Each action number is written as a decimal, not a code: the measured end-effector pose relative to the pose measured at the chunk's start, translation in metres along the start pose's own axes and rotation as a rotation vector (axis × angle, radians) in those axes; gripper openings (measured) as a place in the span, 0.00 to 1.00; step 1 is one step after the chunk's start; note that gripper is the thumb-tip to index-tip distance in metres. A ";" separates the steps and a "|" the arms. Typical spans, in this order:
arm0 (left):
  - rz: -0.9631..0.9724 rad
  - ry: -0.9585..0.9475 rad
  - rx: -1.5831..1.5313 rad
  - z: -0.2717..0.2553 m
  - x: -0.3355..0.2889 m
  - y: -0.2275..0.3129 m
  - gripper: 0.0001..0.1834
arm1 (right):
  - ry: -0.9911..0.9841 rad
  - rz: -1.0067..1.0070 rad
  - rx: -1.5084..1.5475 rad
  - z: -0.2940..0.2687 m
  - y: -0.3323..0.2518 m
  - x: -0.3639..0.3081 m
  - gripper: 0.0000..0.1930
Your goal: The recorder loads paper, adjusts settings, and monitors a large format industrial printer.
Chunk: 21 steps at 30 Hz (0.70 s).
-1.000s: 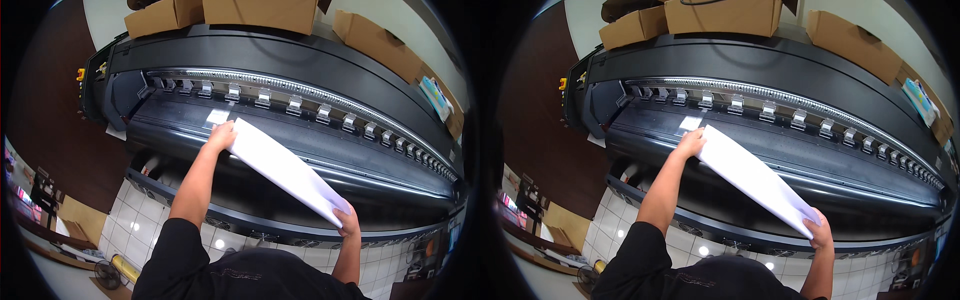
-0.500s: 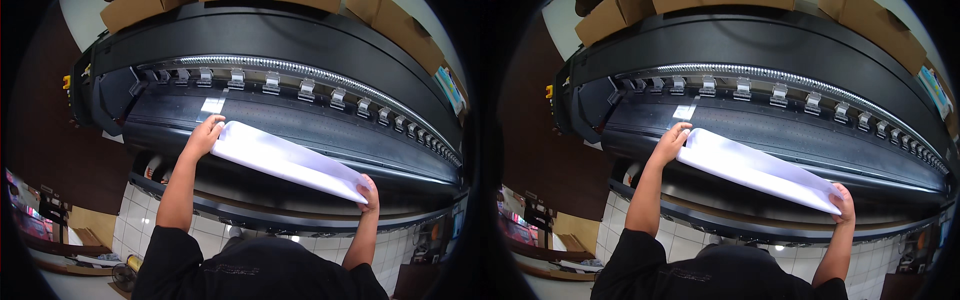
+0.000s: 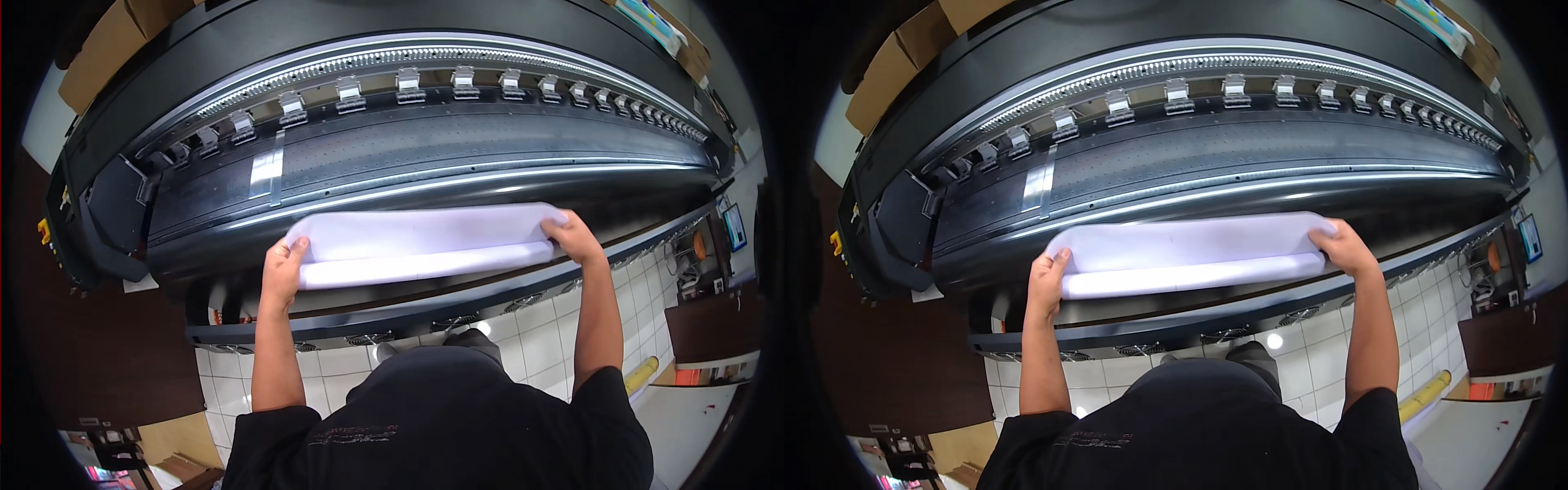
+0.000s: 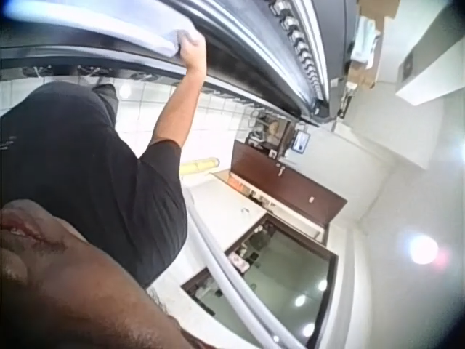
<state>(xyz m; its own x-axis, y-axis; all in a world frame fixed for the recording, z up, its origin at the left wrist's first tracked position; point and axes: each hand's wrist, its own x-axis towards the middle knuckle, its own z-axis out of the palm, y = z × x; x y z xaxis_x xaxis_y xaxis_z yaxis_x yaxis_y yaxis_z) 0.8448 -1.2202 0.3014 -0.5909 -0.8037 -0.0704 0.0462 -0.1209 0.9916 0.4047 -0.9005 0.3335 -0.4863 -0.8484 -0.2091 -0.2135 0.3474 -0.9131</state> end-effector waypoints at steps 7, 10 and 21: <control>0.222 0.210 0.239 0.024 0.054 0.040 0.18 | 0.383 -0.222 0.213 -0.003 -0.029 0.065 0.15; 0.250 0.197 0.138 0.037 0.083 0.053 0.18 | 0.420 -0.250 0.280 -0.008 -0.043 0.100 0.15; 0.201 0.377 0.654 0.021 0.156 0.028 0.15 | 0.478 -0.181 0.091 -0.014 -0.023 0.188 0.14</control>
<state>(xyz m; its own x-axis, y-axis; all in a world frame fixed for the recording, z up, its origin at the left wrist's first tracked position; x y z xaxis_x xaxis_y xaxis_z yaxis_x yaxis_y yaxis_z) 0.7364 -1.3368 0.3204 -0.3027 -0.9316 0.2013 -0.4298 0.3220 0.8436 0.3063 -1.0622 0.3199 -0.7858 -0.6071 0.1184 -0.2652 0.1578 -0.9512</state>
